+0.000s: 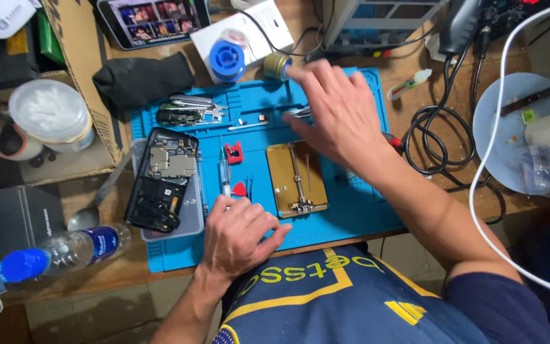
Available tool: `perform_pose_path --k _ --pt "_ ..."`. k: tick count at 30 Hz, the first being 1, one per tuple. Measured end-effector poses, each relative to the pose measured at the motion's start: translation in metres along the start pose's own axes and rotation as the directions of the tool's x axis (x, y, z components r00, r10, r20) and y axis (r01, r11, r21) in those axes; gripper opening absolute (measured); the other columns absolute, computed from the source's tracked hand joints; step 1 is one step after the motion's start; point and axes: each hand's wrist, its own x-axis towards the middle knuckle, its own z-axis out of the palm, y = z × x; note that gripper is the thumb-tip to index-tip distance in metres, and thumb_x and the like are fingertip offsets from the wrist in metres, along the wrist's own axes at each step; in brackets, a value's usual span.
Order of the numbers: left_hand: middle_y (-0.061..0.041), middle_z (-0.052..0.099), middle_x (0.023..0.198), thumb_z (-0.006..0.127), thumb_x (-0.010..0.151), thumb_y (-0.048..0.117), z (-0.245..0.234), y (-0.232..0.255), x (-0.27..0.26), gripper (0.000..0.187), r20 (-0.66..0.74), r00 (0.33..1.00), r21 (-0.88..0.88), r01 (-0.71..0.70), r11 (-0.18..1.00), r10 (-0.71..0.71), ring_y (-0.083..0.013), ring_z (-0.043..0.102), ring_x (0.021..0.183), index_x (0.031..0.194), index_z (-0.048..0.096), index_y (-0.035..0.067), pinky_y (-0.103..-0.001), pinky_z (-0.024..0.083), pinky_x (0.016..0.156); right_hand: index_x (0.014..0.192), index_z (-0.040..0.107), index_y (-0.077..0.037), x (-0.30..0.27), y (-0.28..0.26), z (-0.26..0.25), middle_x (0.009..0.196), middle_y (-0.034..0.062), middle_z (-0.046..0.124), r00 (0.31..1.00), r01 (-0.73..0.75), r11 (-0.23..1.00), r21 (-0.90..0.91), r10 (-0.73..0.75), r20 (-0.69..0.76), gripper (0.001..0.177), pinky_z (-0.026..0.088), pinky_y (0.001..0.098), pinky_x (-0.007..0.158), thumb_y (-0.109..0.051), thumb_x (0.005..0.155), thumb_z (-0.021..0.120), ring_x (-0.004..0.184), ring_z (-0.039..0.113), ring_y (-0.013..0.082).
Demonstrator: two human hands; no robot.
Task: The person uses a hot air gun and a soldering iron to work on a small electronic component held in a clamp. They apply solder and flux to the component, cut excess solder wire, and clean the soldering iron tip with a sponge.
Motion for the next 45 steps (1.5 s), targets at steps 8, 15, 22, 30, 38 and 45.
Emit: perform_pose_path --k 8,15,22,30,38,45 --pt "0.0 0.05 0.063 0.064 0.093 0.031 0.0 -0.003 -0.002 0.03 0.0 0.999 -0.037 0.043 0.998 -0.043 -0.0203 0.045 0.058 0.069 0.056 0.015 -0.037 0.03 0.06 0.119 0.056 -0.016 0.045 -0.006 0.03 0.105 0.0086 0.054 0.998 -0.03 0.989 -0.145 0.021 -0.065 0.045 0.041 0.0348 0.064 -0.05 0.091 0.067 0.086 0.05 0.0241" --pt "-0.001 0.052 0.064 0.065 0.092 0.03 0.001 -0.003 -0.002 0.029 0.006 0.999 -0.061 0.05 0.997 -0.049 -0.0199 0.047 0.058 0.069 0.057 0.014 -0.037 0.031 0.06 0.133 0.05 -0.019 0.084 -0.001 0.045 0.114 0.0076 0.056 0.988 0.063 0.976 -0.207 -0.09 -0.123 0.058 0.04 0.0366 0.067 -0.048 0.086 0.07 0.091 0.05 0.0248" --pt "-0.001 0.052 0.063 0.064 0.093 0.03 0.0 -0.003 -0.001 0.029 0.005 0.999 -0.069 0.05 0.996 -0.05 -0.0191 0.047 0.057 0.069 0.057 0.014 -0.037 0.032 0.06 0.113 0.057 -0.015 0.091 0.001 0.055 0.098 0.0084 0.069 0.975 0.082 0.996 -0.016 -0.084 -0.204 0.024 0.037 0.0409 0.068 -0.02 0.091 0.068 0.086 0.054 0.0281" --pt "-0.001 0.053 0.062 0.066 0.091 0.029 -0.003 -0.001 0.0 0.029 -0.055 0.998 -0.088 0.021 0.996 -0.026 -0.018 0.045 0.055 0.068 0.057 0.014 -0.036 0.032 0.059 0.102 0.061 -0.014 0.072 0.007 0.027 0.093 0.0037 0.068 0.955 0.139 0.939 0.315 -0.043 -0.293 0.012 0.031 0.0358 0.065 -0.006 0.094 0.058 0.077 0.048 0.0216" --pt "-0.004 0.064 0.09 0.064 0.088 0.038 0.005 0.001 -0.014 0.025 -0.163 0.969 -0.125 0.164 0.979 -0.183 -0.02 0.062 0.08 0.091 0.063 0.013 -0.036 0.041 0.074 0.105 0.061 -0.018 -0.011 -0.007 -0.039 0.088 -0.0007 0.059 0.994 0.109 0.794 0.598 -0.073 -0.083 0.008 0.027 0.0342 0.073 -0.018 0.098 0.065 0.079 0.046 0.0175" --pt "-0.007 0.071 0.115 0.056 0.097 0.036 0.009 0.012 0.012 0.037 -0.035 0.982 -0.218 0.172 0.961 -0.183 -0.0234 0.062 0.07 0.118 0.057 0.006 -0.039 0.039 0.066 0.098 0.059 -0.012 -0.075 -0.04 -0.048 0.087 -0.0011 0.06 0.992 -0.042 0.522 0.852 -0.081 0.099 0.01 0.03 0.0327 0.073 -0.021 0.096 0.055 0.077 0.05 0.0181"
